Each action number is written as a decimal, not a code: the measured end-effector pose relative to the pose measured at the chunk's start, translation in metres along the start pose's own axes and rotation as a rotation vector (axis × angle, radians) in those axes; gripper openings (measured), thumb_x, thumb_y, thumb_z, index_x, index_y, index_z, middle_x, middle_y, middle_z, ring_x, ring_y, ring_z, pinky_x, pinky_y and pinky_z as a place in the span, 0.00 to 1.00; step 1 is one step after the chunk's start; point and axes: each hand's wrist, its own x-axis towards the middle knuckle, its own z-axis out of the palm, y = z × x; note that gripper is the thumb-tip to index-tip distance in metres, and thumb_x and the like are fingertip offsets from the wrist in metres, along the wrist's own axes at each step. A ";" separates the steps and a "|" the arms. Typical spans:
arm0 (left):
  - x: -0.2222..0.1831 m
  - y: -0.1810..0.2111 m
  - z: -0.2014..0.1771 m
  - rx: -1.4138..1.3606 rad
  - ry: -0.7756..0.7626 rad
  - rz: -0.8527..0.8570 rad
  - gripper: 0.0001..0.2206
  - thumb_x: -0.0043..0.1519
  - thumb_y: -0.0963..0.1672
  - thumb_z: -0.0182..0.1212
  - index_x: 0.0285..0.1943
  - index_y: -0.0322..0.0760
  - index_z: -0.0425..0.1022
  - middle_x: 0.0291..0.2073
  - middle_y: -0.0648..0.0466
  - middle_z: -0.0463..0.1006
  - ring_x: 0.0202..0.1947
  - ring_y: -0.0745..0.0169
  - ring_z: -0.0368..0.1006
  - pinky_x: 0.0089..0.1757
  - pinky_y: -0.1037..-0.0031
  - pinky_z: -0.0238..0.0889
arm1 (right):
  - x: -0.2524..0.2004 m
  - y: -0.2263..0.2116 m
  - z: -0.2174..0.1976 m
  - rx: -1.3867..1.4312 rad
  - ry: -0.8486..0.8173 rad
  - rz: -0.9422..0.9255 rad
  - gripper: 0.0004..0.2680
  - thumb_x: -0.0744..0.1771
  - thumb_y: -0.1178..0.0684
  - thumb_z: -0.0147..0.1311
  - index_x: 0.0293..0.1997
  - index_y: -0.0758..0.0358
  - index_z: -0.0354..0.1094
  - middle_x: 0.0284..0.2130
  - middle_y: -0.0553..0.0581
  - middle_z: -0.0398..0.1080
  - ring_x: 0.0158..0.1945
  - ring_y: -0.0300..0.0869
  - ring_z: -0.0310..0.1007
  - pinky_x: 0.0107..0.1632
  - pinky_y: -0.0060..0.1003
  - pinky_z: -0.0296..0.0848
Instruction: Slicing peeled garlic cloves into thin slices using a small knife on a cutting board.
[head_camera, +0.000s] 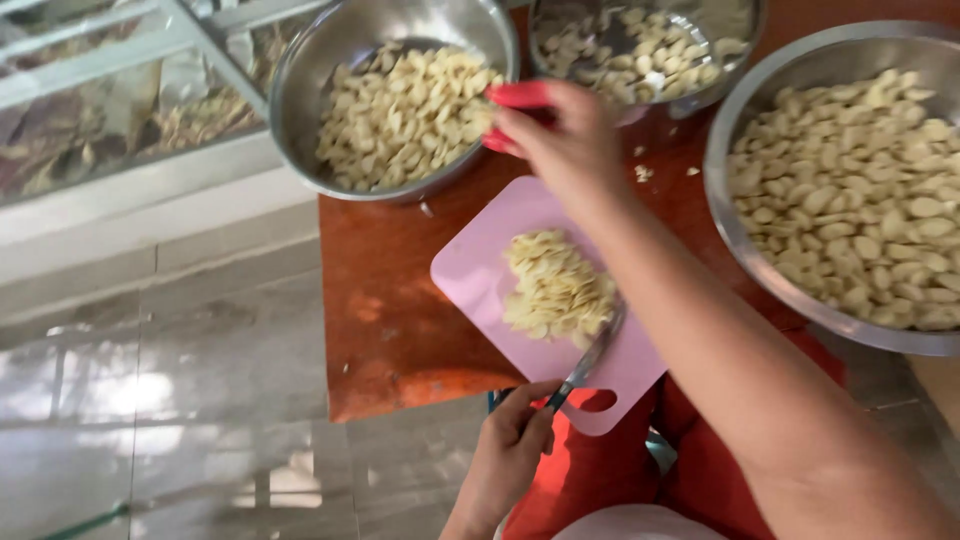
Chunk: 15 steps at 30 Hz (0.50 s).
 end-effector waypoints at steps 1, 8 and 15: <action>0.002 -0.002 0.001 0.010 -0.012 0.008 0.17 0.68 0.44 0.53 0.64 0.43 0.81 0.22 0.58 0.71 0.25 0.72 0.61 0.33 0.78 0.59 | 0.009 -0.007 0.007 -0.002 0.014 -0.010 0.07 0.66 0.61 0.63 0.48 0.69 0.75 0.44 0.65 0.81 0.42 0.46 0.88 0.48 0.29 0.90; 0.013 -0.024 0.005 0.149 0.046 0.055 0.18 0.67 0.44 0.52 0.64 0.49 0.82 0.22 0.59 0.71 0.25 0.71 0.63 0.33 0.77 0.61 | -0.016 -0.062 -0.019 -0.625 -0.220 -0.159 0.08 0.69 0.57 0.59 0.54 0.61 0.74 0.49 0.58 0.79 0.41 0.37 0.82 0.39 0.22 0.79; 0.013 -0.034 0.003 0.107 0.015 0.042 0.18 0.67 0.44 0.54 0.64 0.46 0.81 0.21 0.58 0.71 0.25 0.69 0.62 0.34 0.76 0.60 | -0.017 -0.066 -0.207 -1.050 0.160 0.056 0.08 0.73 0.61 0.56 0.60 0.64 0.74 0.46 0.63 0.77 0.39 0.44 0.76 0.42 0.38 0.78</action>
